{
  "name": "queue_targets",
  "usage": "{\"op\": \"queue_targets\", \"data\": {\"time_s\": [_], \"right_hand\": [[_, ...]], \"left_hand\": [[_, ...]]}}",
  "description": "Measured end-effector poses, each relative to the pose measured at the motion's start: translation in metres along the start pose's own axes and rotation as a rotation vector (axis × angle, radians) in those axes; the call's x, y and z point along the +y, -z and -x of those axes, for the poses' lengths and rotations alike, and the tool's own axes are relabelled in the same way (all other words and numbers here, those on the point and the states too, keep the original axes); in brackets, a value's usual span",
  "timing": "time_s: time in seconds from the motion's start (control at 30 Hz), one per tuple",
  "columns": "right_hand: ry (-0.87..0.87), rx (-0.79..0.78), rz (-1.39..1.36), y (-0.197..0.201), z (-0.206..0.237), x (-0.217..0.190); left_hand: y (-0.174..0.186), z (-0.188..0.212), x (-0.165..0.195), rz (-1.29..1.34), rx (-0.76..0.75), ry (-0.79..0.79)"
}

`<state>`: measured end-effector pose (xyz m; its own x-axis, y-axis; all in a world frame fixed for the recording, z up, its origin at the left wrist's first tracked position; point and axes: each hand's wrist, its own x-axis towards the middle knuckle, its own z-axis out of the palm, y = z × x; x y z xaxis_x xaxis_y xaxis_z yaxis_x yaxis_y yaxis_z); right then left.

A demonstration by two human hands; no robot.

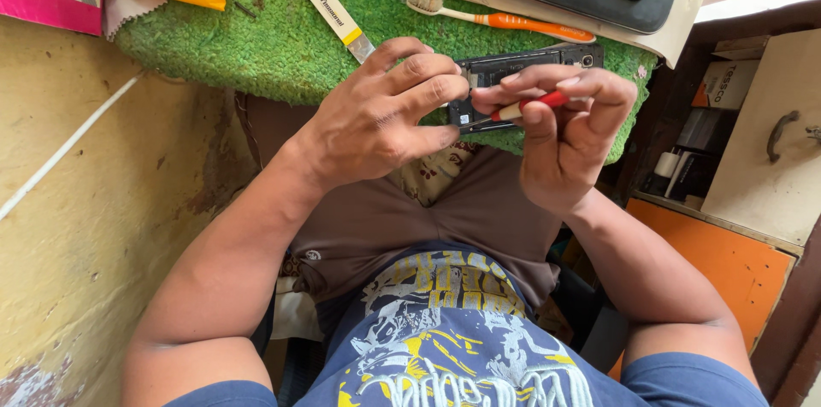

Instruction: The person reassembles a smartphone, pressing the back cover onto the body and testing the screen, then works on the opened phone on the bench, using a screwdriver on internal components, brushing parts with a toothbrush, and connecting a cable to the phone while manipulating small internal parts.

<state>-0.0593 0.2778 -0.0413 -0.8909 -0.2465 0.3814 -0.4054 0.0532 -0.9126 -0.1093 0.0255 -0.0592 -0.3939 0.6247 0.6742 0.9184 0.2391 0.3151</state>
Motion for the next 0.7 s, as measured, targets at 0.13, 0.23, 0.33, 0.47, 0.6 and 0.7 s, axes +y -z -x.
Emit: {"op": "queue_targets", "data": {"time_s": [0.13,0.23,0.33,0.47,0.6,0.7], "right_hand": [[0.099,-0.066,0.133,-0.004,-0.002,-0.003],[0.168,-0.140,0.202,-0.005,-0.006,-0.008],[0.202,-0.183,0.367,-0.004,-0.009,-0.016],[0.236,-0.163,0.509,-0.004,-0.011,-0.020],[0.220,-0.119,0.431,-0.006,-0.010,-0.013],[0.162,-0.098,0.295,-0.005,-0.008,-0.007]], "left_hand": [[-0.001,0.000,0.000,-0.003,0.002,0.001],[-0.002,0.000,-0.001,-0.004,0.004,0.000],[-0.003,-0.001,-0.002,-0.004,0.006,0.000],[-0.003,-0.001,-0.003,-0.007,0.020,-0.007],[-0.004,-0.001,-0.004,0.003,0.023,0.004],[-0.004,-0.002,-0.004,0.012,0.028,0.008]]}}
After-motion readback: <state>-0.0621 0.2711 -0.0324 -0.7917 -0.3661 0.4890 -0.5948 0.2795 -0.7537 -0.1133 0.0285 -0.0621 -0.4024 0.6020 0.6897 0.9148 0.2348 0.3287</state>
